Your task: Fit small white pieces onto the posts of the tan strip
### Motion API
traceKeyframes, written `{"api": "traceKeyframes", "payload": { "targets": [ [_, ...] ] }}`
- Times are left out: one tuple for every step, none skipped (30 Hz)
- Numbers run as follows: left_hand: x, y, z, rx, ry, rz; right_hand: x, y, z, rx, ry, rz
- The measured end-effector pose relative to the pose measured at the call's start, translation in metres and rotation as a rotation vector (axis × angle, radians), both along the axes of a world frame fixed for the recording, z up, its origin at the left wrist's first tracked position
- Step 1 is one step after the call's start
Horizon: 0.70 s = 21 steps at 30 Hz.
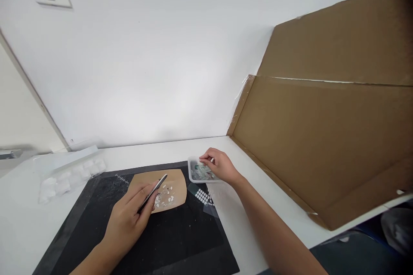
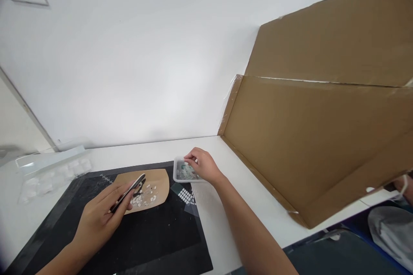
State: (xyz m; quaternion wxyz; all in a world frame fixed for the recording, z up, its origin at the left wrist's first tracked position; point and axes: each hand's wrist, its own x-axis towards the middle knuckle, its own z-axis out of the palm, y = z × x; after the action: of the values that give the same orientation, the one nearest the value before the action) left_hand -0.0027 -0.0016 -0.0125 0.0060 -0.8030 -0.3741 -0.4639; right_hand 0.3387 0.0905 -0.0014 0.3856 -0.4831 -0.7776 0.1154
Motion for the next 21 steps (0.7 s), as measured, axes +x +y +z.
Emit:
{"api": "traceKeyframes", "payload": {
  "targets": [
    [0.0,0.0,0.0,0.003,0.0,-0.002,-0.001,0.001,-0.002,0.004,0.0,0.003],
    [0.0,-0.001,0.001,0.004,-0.002,-0.004,-0.001,0.002,-0.004,0.007,0.0,0.006],
    [0.0,-0.001,0.001,0.004,-0.005,-0.005,-0.001,0.003,-0.006,0.01,-0.001,0.008],
    [0.0,-0.001,0.0,0.003,-0.011,-0.006,-0.002,0.004,-0.007,0.013,-0.002,0.01],
    [0.0,-0.001,0.0,0.0,-0.017,-0.008,-0.002,0.004,-0.008,0.016,-0.004,0.012],
    [0.001,-0.001,0.0,-0.002,-0.021,-0.012,-0.001,0.005,-0.008,0.019,-0.004,0.013],
    [0.001,0.0,-0.001,-0.006,-0.02,-0.021,-0.001,0.005,-0.008,0.022,-0.004,0.013],
    [0.001,0.0,-0.002,-0.01,-0.019,-0.034,-0.001,0.004,-0.008,0.025,-0.002,0.012],
    [0.002,0.001,-0.002,-0.013,-0.018,-0.052,-0.001,0.004,-0.008,0.028,0.001,0.011],
    [0.001,0.001,-0.003,-0.013,-0.021,-0.073,-0.001,0.003,-0.008,0.029,0.005,0.012],
    [0.001,0.001,-0.004,-0.009,-0.03,-0.092,-0.002,0.002,-0.007,0.03,0.009,0.015],
    [0.001,0.001,-0.004,-0.005,-0.04,-0.108,-0.002,0.001,-0.007,0.029,0.012,0.021],
    [0.001,0.001,-0.004,-0.001,-0.05,-0.119,-0.003,0.0,-0.007,0.027,0.015,0.03],
    [0.001,0.0,-0.004,0.007,-0.059,-0.128,-0.004,-0.001,-0.007,0.023,0.017,0.04],
    [0.001,-0.001,-0.004,0.013,-0.065,-0.134,-0.006,-0.002,-0.007,0.019,0.018,0.049],
    [0.001,-0.002,-0.004,0.018,-0.067,-0.138,-0.008,-0.003,-0.008,0.014,0.019,0.056],
    [0.001,-0.002,-0.003,0.023,-0.067,-0.142,-0.009,-0.003,-0.008,0.01,0.021,0.058],
    [0.001,-0.003,-0.003,0.025,-0.065,-0.144,-0.011,-0.003,-0.009,0.005,0.023,0.058],
    [0.001,-0.004,-0.002,0.024,-0.063,-0.141,-0.012,-0.003,-0.009,-0.001,0.024,0.056],
    [0.002,-0.004,-0.002,0.019,-0.057,-0.137,-0.013,-0.003,-0.009,-0.008,0.025,0.051],
    [0.002,-0.004,-0.001,0.012,-0.051,-0.133,-0.013,-0.003,-0.009,-0.018,0.024,0.047]
  ]
}}
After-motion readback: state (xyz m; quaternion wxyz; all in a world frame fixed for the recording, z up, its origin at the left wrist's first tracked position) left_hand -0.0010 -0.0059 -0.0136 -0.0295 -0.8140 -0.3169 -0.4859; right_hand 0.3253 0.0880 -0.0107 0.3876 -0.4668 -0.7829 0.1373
